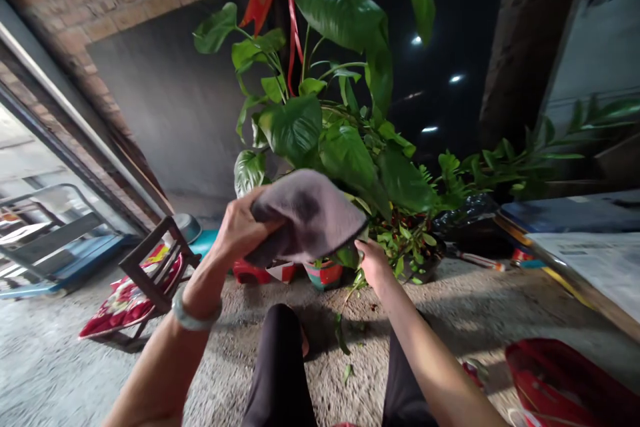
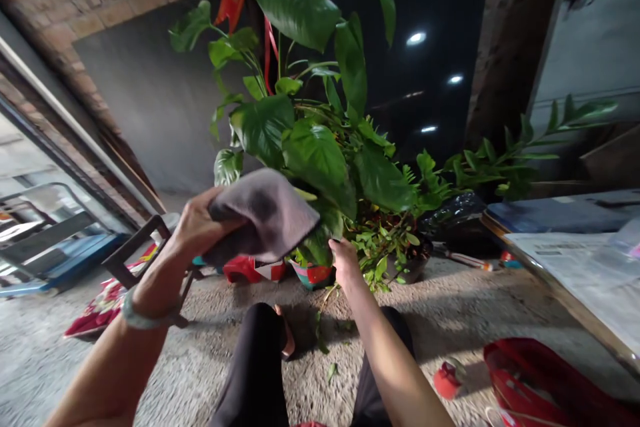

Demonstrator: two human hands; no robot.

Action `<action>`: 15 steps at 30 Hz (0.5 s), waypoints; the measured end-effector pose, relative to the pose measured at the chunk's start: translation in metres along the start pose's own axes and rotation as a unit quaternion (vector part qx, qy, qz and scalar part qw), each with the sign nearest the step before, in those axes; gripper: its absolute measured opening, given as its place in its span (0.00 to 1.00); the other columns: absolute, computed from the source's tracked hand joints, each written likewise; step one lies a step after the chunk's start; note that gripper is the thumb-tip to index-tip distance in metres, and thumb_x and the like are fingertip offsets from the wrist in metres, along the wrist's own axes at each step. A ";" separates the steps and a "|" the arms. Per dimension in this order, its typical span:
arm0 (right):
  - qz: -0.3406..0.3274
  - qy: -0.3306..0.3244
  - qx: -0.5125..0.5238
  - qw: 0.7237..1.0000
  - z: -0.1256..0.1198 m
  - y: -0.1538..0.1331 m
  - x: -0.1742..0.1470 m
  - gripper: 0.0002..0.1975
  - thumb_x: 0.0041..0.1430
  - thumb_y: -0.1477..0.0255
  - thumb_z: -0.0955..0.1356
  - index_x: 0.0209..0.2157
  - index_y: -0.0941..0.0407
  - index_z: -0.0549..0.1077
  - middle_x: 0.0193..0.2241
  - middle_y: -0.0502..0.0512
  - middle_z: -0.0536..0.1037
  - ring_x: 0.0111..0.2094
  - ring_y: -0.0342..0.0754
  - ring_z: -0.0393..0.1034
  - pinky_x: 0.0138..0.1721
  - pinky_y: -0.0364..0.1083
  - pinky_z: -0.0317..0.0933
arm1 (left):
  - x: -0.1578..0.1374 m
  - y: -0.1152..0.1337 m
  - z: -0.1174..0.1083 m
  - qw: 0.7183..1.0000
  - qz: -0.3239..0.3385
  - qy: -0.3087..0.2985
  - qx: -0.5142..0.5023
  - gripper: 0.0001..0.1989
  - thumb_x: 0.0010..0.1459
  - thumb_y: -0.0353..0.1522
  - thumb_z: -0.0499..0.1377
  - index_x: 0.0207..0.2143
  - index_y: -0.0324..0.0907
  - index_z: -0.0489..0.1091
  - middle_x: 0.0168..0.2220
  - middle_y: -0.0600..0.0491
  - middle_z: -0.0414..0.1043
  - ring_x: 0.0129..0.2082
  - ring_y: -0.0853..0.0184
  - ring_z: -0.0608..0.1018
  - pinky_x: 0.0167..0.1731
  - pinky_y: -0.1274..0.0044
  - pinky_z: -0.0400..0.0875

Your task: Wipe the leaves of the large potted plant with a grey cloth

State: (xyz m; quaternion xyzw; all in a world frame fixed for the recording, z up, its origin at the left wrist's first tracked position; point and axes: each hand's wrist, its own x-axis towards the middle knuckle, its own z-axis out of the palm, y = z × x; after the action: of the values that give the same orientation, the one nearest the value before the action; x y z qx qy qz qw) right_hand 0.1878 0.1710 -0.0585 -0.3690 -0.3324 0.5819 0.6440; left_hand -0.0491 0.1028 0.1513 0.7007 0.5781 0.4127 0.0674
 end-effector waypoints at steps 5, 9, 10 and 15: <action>0.029 0.022 0.022 0.999 0.005 0.001 -0.003 0.13 0.36 0.62 0.76 0.21 0.48 0.71 0.21 0.47 0.80 0.27 0.50 0.73 0.28 0.47 0.65 | 0.015 -0.001 0.054 0.991 -0.010 -0.036 0.125 0.28 0.52 0.35 0.69 0.57 0.37 0.77 0.45 0.45 0.84 0.46 0.52 0.83 0.49 0.65 0.77; 0.043 -0.001 0.025 0.999 -0.001 -0.006 -0.009 0.13 0.34 0.62 0.77 0.20 0.49 0.70 0.19 0.46 0.77 0.25 0.49 0.71 0.29 0.47 0.66 | -0.023 -0.018 0.068 0.954 -0.006 -0.289 0.078 0.27 0.48 0.32 0.70 0.52 0.38 0.81 0.42 0.46 0.85 0.44 0.50 0.85 0.44 0.66 0.79; 0.047 -0.008 0.023 0.999 -0.002 -0.008 -0.010 0.14 0.35 0.61 0.77 0.20 0.50 0.70 0.18 0.45 0.76 0.24 0.48 0.70 0.29 0.47 0.66 | -0.028 -0.019 0.061 0.951 -0.012 -0.308 0.036 0.26 0.47 0.33 0.70 0.52 0.40 0.82 0.41 0.49 0.85 0.42 0.52 0.85 0.42 0.68 0.79; 0.066 -0.022 -0.002 0.998 -0.006 -0.013 -0.010 0.15 0.36 0.63 0.77 0.21 0.50 0.69 0.19 0.45 0.75 0.24 0.46 0.68 0.27 0.45 0.62 | -0.001 -0.002 0.027 0.995 0.004 -0.092 -0.025 0.27 0.48 0.36 0.69 0.53 0.43 0.81 0.42 0.53 0.84 0.43 0.56 0.84 0.43 0.69 0.80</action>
State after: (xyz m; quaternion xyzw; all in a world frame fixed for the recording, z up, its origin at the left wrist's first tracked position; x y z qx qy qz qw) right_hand 0.1989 0.1593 -0.0500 -0.3781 -0.3227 0.6304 0.5962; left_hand -0.0330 0.1132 0.1325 0.7359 0.5564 0.3608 0.1365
